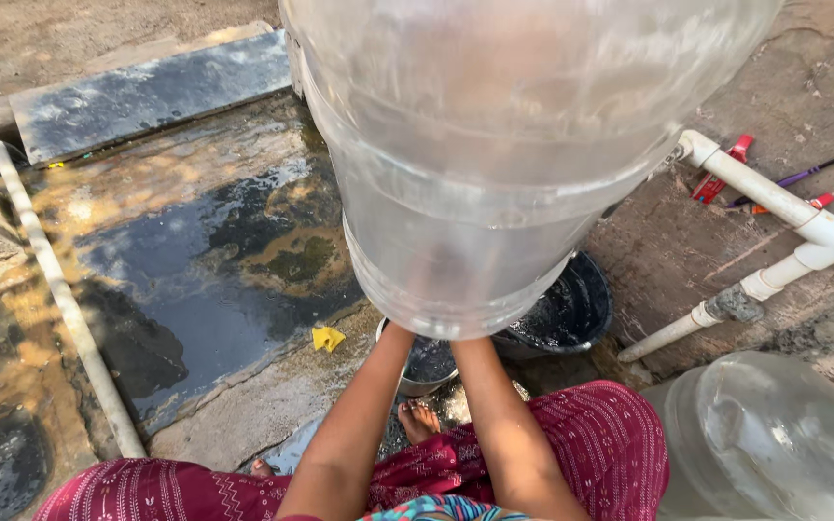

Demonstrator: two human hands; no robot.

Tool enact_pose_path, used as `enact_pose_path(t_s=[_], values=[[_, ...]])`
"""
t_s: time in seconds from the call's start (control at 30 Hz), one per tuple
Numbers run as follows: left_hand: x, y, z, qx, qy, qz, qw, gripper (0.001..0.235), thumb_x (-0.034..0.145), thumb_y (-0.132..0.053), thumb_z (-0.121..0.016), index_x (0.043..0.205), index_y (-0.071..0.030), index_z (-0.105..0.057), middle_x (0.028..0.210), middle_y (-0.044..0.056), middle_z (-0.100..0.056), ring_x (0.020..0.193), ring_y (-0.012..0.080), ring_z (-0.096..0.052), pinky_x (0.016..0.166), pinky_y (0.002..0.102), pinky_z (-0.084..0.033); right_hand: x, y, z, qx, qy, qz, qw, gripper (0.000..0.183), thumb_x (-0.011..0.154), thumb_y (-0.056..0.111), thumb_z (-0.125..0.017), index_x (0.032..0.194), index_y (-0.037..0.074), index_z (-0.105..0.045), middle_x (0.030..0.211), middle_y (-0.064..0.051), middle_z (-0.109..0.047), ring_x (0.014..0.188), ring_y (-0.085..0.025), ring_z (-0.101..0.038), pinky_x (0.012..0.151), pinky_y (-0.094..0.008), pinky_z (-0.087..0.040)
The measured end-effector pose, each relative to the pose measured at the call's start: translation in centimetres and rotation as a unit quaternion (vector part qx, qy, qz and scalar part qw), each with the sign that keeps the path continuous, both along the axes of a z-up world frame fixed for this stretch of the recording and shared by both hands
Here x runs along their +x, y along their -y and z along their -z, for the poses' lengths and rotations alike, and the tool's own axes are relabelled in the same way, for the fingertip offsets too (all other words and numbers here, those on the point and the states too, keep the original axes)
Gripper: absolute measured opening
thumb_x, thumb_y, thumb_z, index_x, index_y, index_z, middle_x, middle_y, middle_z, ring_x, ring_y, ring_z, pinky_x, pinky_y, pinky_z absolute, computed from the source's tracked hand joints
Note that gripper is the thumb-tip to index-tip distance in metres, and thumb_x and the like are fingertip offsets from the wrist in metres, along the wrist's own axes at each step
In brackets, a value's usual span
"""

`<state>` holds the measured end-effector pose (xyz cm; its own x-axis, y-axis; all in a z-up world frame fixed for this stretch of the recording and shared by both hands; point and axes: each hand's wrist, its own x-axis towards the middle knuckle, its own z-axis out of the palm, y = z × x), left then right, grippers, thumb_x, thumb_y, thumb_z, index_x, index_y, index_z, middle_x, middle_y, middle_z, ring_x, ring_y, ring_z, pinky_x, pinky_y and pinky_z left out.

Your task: The person cleans a large water bottle by pouring water and small pebbles inside, shaking the bottle vigorously, emptying it, and then scrubbing the inside of the neck with a toothbrush.

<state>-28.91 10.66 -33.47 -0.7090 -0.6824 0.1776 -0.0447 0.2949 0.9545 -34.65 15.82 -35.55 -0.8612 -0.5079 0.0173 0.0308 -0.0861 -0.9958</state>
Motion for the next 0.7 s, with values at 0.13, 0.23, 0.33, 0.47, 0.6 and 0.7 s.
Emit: enact_pose_path(t_s=[0.13, 0.23, 0.33, 0.47, 0.6, 0.7], values=[[-2.2, 0.2, -1.0, -0.008, -0.012, -0.002, 1.000, 0.073, 0.060, -0.045, -0.086, 0.114, -0.003, -0.058, 0.115, 0.020, -0.057, 0.110, 0.0330, -0.052, 0.093, 0.045, -0.042, -2.0, 0.4, -0.6, -0.016, -0.010, 0.007, 1.000, 0.065, 0.094, 0.057, -0.054, 0.144, 0.015, -0.050, 0.158, -0.016, -0.035, 0.147, -0.041, -0.023, 0.111, -0.070, -0.013], [-2.3, -0.2, -1.2, -0.009, -0.018, -0.001, 1.000, 0.070, 0.061, -0.044, -0.086, 0.113, -0.003, -0.060, 0.114, 0.020, -0.059, 0.109, 0.0328, -0.054, 0.093, 0.044, -0.044, -1.0, -0.9, 0.9, 0.002, -0.001, -0.005, 1.000, 0.066, 0.094, 0.057, -0.054, 0.145, 0.015, -0.050, 0.158, -0.016, -0.035, 0.147, -0.041, -0.023, 0.111, -0.070, -0.013], [-1.4, -0.8, -0.5, -0.004, -0.018, -0.004, 1.000, 0.067, 0.062, -0.042, -0.086, 0.112, -0.003, -0.062, 0.112, 0.020, -0.061, 0.108, 0.0325, -0.056, 0.092, 0.044, -0.045, 0.9, -1.9, 2.4, 0.038, 0.022, -0.016, 0.999, 0.066, 0.094, 0.057, -0.054, 0.145, 0.015, -0.050, 0.159, -0.016, -0.034, 0.147, -0.041, -0.022, 0.112, -0.071, -0.012], [-1.8, -0.8, -0.9, -0.001, -0.013, -0.033, 0.999, 0.064, 0.063, -0.041, -0.086, 0.110, -0.003, -0.065, 0.111, 0.019, -0.063, 0.107, 0.0321, -0.059, 0.091, 0.043, -0.047, -0.5, -1.3, -0.2, 0.042, 0.003, -0.009, 0.999, 0.067, 0.094, 0.058, -0.055, 0.146, 0.016, -0.049, 0.159, -0.016, -0.033, 0.148, -0.042, -0.021, 0.112, -0.071, -0.011], [-4.7, 0.4, -2.5, -0.039, -0.033, -0.049, 0.997, 0.060, 0.064, -0.040, -0.086, 0.109, -0.004, -0.067, 0.109, 0.019, -0.066, 0.105, 0.0317, -0.062, 0.091, 0.043, -0.049, -2.8, -1.0, -4.2, -0.019, -0.010, 0.004, 1.000, 0.067, 0.094, 0.058, -0.055, 0.146, 0.016, -0.049, 0.160, -0.016, -0.033, 0.149, -0.042, -0.020, 0.112, -0.071, -0.011], [-6.0, 2.3, -4.8, -0.085, -0.044, -0.049, 0.994, 0.057, 0.065, -0.038, -0.086, 0.108, -0.004, -0.069, 0.108, 0.018, -0.068, 0.104, 0.0315, -0.064, 0.090, 0.042, -0.051, -2.6, -0.2, -5.9, -0.047, -0.008, 0.005, 0.999, 0.068, 0.094, 0.059, -0.056, 0.146, 0.016, -0.049, 0.160, -0.016, -0.032, 0.149, -0.042, -0.019, 0.112, -0.071, -0.010]])
